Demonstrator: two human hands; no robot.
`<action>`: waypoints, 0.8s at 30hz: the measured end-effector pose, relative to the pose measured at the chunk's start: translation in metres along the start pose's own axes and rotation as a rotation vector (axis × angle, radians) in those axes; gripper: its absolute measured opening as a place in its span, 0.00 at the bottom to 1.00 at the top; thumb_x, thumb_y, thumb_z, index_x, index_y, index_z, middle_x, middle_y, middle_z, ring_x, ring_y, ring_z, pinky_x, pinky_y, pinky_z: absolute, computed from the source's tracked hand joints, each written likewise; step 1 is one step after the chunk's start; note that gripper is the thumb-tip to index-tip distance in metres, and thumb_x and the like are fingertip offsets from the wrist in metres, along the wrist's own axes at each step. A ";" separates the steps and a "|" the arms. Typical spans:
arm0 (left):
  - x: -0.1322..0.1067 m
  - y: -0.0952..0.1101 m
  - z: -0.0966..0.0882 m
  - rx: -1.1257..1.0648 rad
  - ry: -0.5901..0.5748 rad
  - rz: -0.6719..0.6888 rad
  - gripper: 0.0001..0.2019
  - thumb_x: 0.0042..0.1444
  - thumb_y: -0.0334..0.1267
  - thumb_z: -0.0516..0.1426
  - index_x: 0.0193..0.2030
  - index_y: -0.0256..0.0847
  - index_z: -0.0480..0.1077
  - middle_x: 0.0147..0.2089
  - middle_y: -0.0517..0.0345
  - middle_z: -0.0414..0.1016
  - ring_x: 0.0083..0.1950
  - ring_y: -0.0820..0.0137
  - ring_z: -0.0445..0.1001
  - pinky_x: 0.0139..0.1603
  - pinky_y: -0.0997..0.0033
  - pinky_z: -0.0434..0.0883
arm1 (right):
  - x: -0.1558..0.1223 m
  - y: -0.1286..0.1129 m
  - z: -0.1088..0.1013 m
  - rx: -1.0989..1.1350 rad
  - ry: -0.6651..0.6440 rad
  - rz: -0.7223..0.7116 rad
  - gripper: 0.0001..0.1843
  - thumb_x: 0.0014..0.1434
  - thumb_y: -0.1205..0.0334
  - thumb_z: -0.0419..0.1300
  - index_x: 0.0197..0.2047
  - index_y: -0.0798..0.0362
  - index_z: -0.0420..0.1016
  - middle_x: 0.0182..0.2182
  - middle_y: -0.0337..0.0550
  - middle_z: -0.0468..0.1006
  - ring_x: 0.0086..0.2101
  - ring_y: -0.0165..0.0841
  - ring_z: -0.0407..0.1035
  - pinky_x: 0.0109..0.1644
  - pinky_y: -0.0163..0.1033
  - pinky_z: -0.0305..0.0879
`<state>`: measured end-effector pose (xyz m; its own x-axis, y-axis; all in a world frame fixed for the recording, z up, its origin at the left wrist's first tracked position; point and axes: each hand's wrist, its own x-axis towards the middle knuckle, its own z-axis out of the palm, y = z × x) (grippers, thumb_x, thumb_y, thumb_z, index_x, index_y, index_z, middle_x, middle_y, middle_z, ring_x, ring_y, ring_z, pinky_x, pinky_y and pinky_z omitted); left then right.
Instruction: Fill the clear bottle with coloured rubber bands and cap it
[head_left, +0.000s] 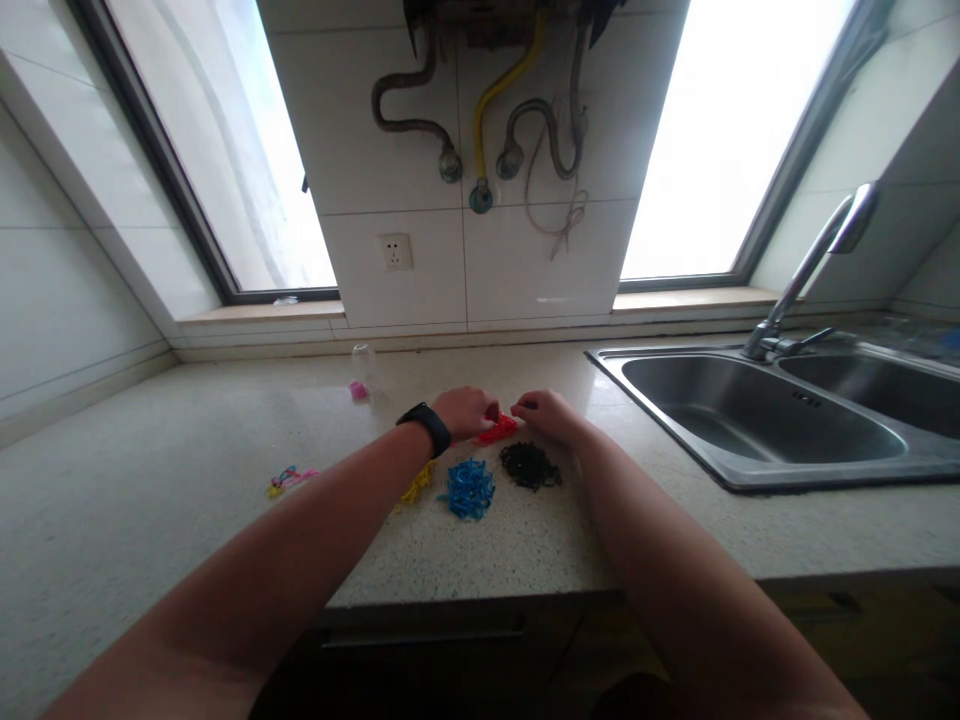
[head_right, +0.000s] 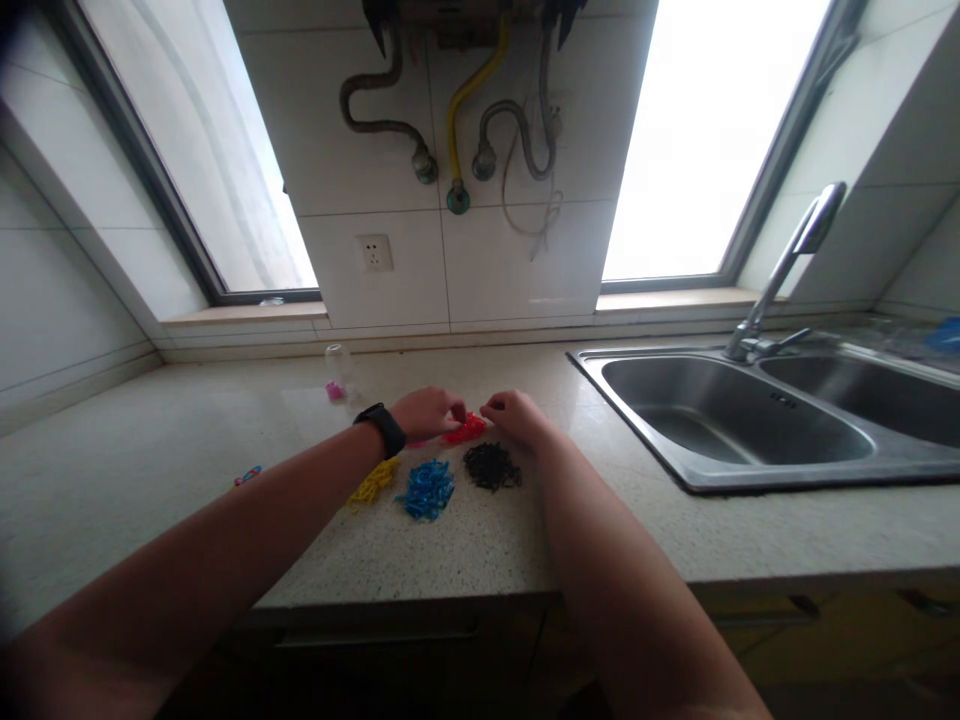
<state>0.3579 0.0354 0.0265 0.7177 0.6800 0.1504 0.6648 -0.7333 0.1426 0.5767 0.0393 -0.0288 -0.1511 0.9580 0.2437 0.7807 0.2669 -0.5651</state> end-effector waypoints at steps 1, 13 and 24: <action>-0.001 -0.001 0.000 0.005 -0.014 0.011 0.11 0.55 0.39 0.59 0.42 0.40 0.80 0.42 0.48 0.81 0.44 0.62 0.78 0.44 0.67 0.68 | 0.000 0.000 0.000 -0.004 -0.002 -0.002 0.18 0.58 0.50 0.59 0.37 0.54 0.83 0.28 0.42 0.79 0.30 0.32 0.69 0.34 0.36 0.59; -0.078 -0.035 -0.040 -0.032 0.091 0.043 0.12 0.62 0.42 0.54 0.43 0.39 0.76 0.42 0.52 0.79 0.42 0.65 0.74 0.46 0.66 0.66 | -0.003 -0.004 -0.004 0.008 -0.015 -0.007 0.17 0.58 0.51 0.59 0.37 0.54 0.83 0.31 0.44 0.80 0.31 0.32 0.69 0.35 0.36 0.60; -0.230 -0.162 -0.043 -0.046 0.258 -0.461 0.19 0.61 0.51 0.53 0.48 0.40 0.75 0.38 0.55 0.78 0.33 0.69 0.71 0.36 0.72 0.64 | 0.001 0.006 0.001 -0.012 -0.011 -0.045 0.17 0.58 0.50 0.59 0.37 0.54 0.83 0.30 0.44 0.80 0.31 0.33 0.70 0.36 0.37 0.62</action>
<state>0.0767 -0.0021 0.0110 0.2752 0.9143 0.2971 0.8853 -0.3615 0.2925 0.5803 0.0421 -0.0329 -0.1926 0.9463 0.2598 0.7801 0.3083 -0.5445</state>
